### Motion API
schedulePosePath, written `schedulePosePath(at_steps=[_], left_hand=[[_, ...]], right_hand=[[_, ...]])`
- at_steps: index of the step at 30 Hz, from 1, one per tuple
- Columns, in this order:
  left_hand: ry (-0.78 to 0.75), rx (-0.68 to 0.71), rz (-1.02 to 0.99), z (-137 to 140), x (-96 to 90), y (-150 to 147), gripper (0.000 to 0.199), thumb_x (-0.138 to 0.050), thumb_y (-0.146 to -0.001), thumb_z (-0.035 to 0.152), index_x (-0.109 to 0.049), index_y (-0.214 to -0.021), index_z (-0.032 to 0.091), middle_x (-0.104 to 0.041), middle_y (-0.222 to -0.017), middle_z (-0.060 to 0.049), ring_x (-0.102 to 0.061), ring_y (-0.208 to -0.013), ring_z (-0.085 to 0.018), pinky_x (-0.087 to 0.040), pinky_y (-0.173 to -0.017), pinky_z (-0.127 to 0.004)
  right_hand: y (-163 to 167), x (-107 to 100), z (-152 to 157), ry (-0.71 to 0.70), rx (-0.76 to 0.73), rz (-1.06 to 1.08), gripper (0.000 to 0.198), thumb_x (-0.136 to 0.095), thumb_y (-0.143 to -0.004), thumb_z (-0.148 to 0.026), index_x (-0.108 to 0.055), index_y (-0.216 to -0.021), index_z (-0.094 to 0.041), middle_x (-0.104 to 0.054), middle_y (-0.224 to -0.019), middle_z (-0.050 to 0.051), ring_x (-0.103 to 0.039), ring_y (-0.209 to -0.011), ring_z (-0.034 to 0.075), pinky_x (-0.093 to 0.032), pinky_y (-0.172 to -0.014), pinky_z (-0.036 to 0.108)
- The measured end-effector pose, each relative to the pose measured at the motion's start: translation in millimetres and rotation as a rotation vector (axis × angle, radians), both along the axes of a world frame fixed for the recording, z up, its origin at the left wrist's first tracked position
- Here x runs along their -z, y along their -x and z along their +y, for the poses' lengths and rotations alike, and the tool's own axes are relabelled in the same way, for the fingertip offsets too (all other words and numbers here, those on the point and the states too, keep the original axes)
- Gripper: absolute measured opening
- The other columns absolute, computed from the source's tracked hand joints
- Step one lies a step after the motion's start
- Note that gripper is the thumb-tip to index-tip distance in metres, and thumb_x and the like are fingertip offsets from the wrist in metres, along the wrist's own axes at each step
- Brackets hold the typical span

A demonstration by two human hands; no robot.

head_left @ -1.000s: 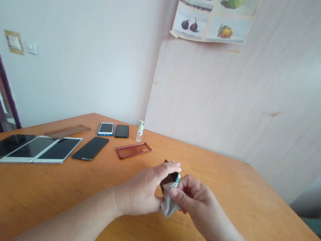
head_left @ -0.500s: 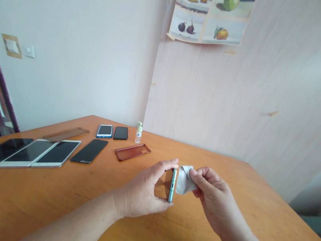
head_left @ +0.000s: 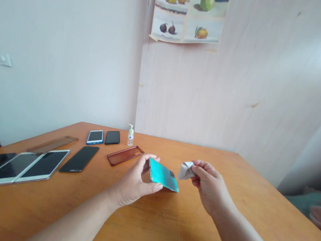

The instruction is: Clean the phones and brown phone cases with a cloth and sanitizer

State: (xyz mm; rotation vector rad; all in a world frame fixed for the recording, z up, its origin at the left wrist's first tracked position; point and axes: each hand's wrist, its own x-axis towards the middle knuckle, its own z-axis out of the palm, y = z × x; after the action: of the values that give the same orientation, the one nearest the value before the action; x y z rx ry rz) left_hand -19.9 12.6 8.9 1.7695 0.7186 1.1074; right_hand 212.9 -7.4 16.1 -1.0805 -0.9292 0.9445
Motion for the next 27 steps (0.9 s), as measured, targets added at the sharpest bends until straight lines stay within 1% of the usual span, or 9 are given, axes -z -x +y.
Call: schedulePosePath(at_steps=[3,5,8,12,17,21,24,26,27], left_hand=[[-0.009,-0.003,0.128,2.2,2.3,1.7,0.065,-0.08,-0.07,0.033,-0.044,-0.122,0.024,-0.056,-0.128,-0.008,-0.054,-0.119,-0.026,-0.043,-0.101,-0.04],[0.009,-0.046,0.229,2.6,3.7,2.5,0.065,-0.079,-0.069,0.037,-0.045,-0.122,0.023,-0.059,-0.12,-0.006,-0.057,-0.111,-0.026,-0.046,-0.094,-0.038],[0.008,-0.146,0.373,3.5,5.6,3.9,0.065,-0.078,-0.067,0.04,-0.048,-0.122,0.022,-0.059,-0.119,-0.006,-0.057,-0.11,-0.027,-0.045,-0.093,-0.038],[-0.13,-0.261,0.565,8.6,10.0,5.5,0.057,-0.079,-0.063,0.042,-0.055,-0.111,0.022,-0.059,-0.115,-0.007,-0.055,-0.111,-0.028,-0.043,-0.094,-0.037],[-0.337,-0.322,0.788,14.1,17.1,6.1,0.053,-0.078,-0.061,0.048,-0.059,-0.102,0.022,-0.06,-0.103,-0.006,-0.056,-0.1,-0.027,-0.042,-0.087,-0.036],[-0.404,-0.359,0.875,11.1,18.7,3.3,0.055,-0.078,-0.059,0.054,-0.06,-0.1,0.022,-0.059,-0.104,-0.006,-0.054,-0.102,-0.029,-0.04,-0.088,-0.037],[-0.408,-0.335,0.913,7.5,18.2,0.5,0.053,-0.077,-0.06,0.055,-0.061,-0.098,0.022,-0.059,-0.106,-0.008,-0.052,-0.104,-0.03,-0.04,-0.09,-0.038],[-0.404,-0.323,0.924,5.9,18.1,-0.5,0.053,-0.076,-0.061,0.056,-0.061,-0.097,0.021,-0.058,-0.105,-0.008,-0.052,-0.103,-0.03,-0.04,-0.089,-0.038],[-0.403,-0.324,0.926,5.3,18.4,-0.7,0.053,-0.076,-0.061,0.057,-0.061,-0.097,0.021,-0.058,-0.105,-0.009,-0.052,-0.103,-0.031,-0.04,-0.089,-0.039]], right_hand=[[-4.6,2.9,3.7,0.046,0.029,-0.056,0.023,-0.068,-0.073,-0.033,-0.06,-0.089,-0.019,-0.059,-0.071,-0.002,-0.045,-0.057,0.009,-0.032,-0.05,0.023],[-6.5,4.4,5.5,0.081,0.046,-0.086,0.021,-0.065,-0.072,-0.032,-0.058,-0.087,-0.019,-0.058,-0.069,-0.002,-0.045,-0.056,0.009,-0.031,-0.049,0.022],[-6.3,6.1,6.9,0.125,0.051,-0.114,0.02,-0.064,-0.07,-0.03,-0.058,-0.085,-0.019,-0.059,-0.066,-0.002,-0.047,-0.055,0.009,-0.03,-0.048,0.022],[-1.8,8.6,7.2,0.163,0.038,-0.172,0.018,-0.062,-0.067,-0.026,-0.059,-0.083,-0.018,-0.061,-0.063,-0.001,-0.051,-0.054,0.01,-0.032,-0.048,0.022],[-0.9,21.2,11.6,0.149,0.023,-0.276,0.025,-0.059,-0.07,-0.026,-0.058,-0.093,-0.018,-0.064,-0.065,-0.001,-0.058,-0.057,0.013,-0.042,-0.055,0.024],[-6.4,37.4,20.4,0.133,0.046,-0.45,0.024,-0.059,-0.072,-0.027,-0.058,-0.095,-0.019,-0.061,-0.062,-0.003,-0.056,-0.055,0.014,-0.041,-0.054,0.025],[-9.9,43.6,24.3,0.101,0.083,-0.641,0.014,-0.06,-0.072,-0.025,-0.061,-0.085,-0.021,-0.059,-0.06,-0.004,-0.053,-0.056,0.014,-0.037,-0.055,0.025],[-10.3,43.6,23.9,0.065,0.094,-0.765,0.006,-0.06,-0.073,-0.021,-0.062,-0.078,-0.022,-0.06,-0.064,-0.002,-0.053,-0.062,0.015,-0.036,-0.059,0.026],[-9.8,42.8,22.9,0.044,0.095,-0.818,0.005,-0.059,-0.073,-0.02,-0.063,-0.076,-0.022,-0.061,-0.068,-0.001,-0.054,-0.066,0.016,-0.036,-0.061,0.026]])
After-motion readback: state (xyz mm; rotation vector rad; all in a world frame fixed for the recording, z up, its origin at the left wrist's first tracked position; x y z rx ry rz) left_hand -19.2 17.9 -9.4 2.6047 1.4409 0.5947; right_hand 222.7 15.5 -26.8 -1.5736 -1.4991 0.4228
